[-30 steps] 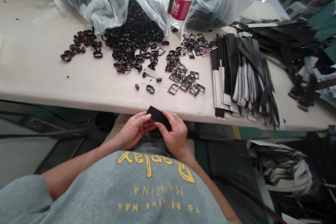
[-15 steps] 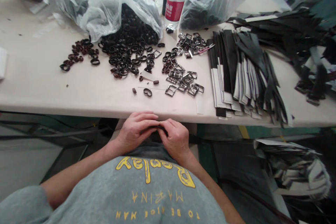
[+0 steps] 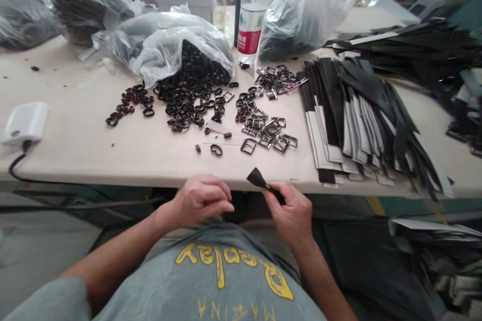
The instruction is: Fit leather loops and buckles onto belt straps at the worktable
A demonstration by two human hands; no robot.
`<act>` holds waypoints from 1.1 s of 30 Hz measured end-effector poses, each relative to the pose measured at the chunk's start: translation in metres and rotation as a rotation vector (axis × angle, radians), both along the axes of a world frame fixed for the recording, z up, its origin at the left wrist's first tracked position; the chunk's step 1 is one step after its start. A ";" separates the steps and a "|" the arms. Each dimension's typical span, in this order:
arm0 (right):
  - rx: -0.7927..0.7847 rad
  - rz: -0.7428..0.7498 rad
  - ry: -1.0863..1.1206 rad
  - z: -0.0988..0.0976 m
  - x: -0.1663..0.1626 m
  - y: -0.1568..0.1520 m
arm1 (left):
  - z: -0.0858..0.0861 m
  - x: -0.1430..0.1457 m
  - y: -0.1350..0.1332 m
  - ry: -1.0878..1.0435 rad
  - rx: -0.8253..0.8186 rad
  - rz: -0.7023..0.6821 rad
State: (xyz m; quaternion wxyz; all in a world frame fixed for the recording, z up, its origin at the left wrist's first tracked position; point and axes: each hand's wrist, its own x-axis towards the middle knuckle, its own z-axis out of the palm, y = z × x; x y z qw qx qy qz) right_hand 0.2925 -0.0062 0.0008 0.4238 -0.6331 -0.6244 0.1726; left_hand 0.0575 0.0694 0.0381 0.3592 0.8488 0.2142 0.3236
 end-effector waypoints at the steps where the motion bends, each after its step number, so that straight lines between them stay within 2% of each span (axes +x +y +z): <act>1: -0.019 -0.013 0.041 0.001 0.003 0.000 | -0.001 -0.002 0.009 0.053 0.066 0.133; 3: -0.091 -0.016 0.150 0.005 0.005 -0.001 | -0.004 -0.006 0.029 0.177 0.204 0.334; 4: -0.143 -0.008 0.214 0.006 0.005 -0.002 | -0.006 -0.008 0.040 0.253 0.268 0.381; 6: -0.259 0.016 0.346 0.008 0.004 -0.002 | -0.011 -0.010 0.060 0.402 0.368 0.385; 9: -0.409 0.067 0.511 0.008 0.000 -0.001 | -0.018 -0.010 0.083 0.519 0.397 0.342; 13: -0.436 0.087 0.560 0.007 -0.003 0.001 | -0.018 -0.005 0.094 0.524 0.324 0.382; 15: -0.363 0.056 0.492 0.008 -0.005 0.003 | -0.013 0.001 0.090 0.420 0.194 0.429; 16: -0.304 0.032 0.431 0.010 -0.006 0.004 | -0.010 0.005 0.086 0.326 0.076 0.445; 20: -0.012 -0.094 0.111 0.016 -0.010 0.009 | 0.003 0.022 0.055 -0.090 -0.580 0.378; 22: 0.093 -0.121 -0.021 0.018 -0.013 0.012 | 0.005 0.031 0.038 -0.207 -0.807 0.320; 24: 0.163 -0.111 -0.126 0.020 -0.017 0.013 | 0.005 0.038 0.025 -0.275 -0.928 0.291; 27: 0.218 -0.063 -0.223 0.024 -0.024 0.012 | -0.001 0.045 0.016 -0.311 -1.008 0.279; 33: 0.199 0.006 -0.267 0.028 -0.030 0.004 | -0.005 0.039 0.012 -0.270 -1.137 0.193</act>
